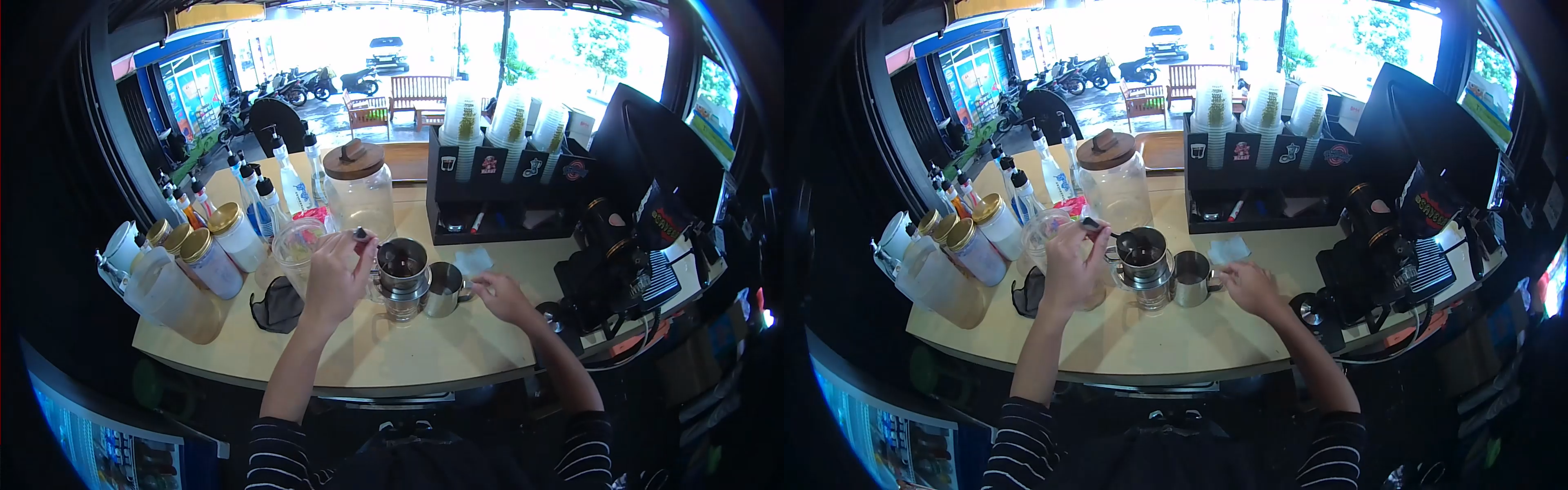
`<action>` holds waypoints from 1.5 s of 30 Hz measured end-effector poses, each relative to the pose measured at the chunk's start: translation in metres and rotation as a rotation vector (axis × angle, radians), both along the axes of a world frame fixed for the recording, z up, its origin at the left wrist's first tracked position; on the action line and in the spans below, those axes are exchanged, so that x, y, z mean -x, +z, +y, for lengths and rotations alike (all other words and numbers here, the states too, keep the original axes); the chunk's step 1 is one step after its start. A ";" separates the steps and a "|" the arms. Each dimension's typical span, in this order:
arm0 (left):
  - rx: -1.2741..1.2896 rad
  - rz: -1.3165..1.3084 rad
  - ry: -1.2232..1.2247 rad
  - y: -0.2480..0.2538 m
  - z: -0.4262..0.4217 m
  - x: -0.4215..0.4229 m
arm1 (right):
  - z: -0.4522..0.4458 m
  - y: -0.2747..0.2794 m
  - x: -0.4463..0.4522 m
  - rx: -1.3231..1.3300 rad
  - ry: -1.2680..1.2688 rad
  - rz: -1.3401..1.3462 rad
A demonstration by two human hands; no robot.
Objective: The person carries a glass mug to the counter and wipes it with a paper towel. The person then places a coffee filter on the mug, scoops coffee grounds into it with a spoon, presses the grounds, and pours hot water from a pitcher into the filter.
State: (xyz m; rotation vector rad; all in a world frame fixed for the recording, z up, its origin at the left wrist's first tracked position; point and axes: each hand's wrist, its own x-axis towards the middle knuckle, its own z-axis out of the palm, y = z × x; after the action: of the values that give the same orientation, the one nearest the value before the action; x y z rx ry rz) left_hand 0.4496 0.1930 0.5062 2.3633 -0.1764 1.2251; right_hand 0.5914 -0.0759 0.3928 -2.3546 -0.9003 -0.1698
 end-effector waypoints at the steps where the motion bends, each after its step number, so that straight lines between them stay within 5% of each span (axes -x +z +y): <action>1: -0.004 0.003 0.000 -0.001 0.001 0.000 | -0.002 -0.005 0.002 -0.006 0.000 0.164; 5: 0.201 0.008 -0.030 -0.007 0.001 -0.001 | 0.007 -0.026 0.009 -0.300 0.111 0.365; 7: 0.208 0.003 -0.013 -0.008 0.002 -0.002 | 0.018 -0.041 0.009 -0.752 0.241 0.668; 10: 0.263 -0.023 -0.038 -0.009 0.001 -0.001 | 0.021 -0.043 0.012 -0.874 0.177 0.668; 14: 0.310 -0.009 -0.047 -0.011 0.003 0.002 | 0.017 -0.034 -0.006 -0.880 0.206 0.565; 28: 0.320 -0.034 -0.084 -0.015 0.008 0.001 | 0.036 0.128 -0.009 -0.805 0.341 0.399; 45: 0.249 -0.079 -0.099 -0.014 0.008 -0.003 | 0.071 0.168 0.003 -0.474 0.307 0.189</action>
State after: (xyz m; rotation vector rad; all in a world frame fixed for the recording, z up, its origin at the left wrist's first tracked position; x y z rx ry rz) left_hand 0.4529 0.2007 0.4923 2.0706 -0.1543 1.2186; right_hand 0.5888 -0.0049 0.5609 -1.7437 -0.9891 -0.0283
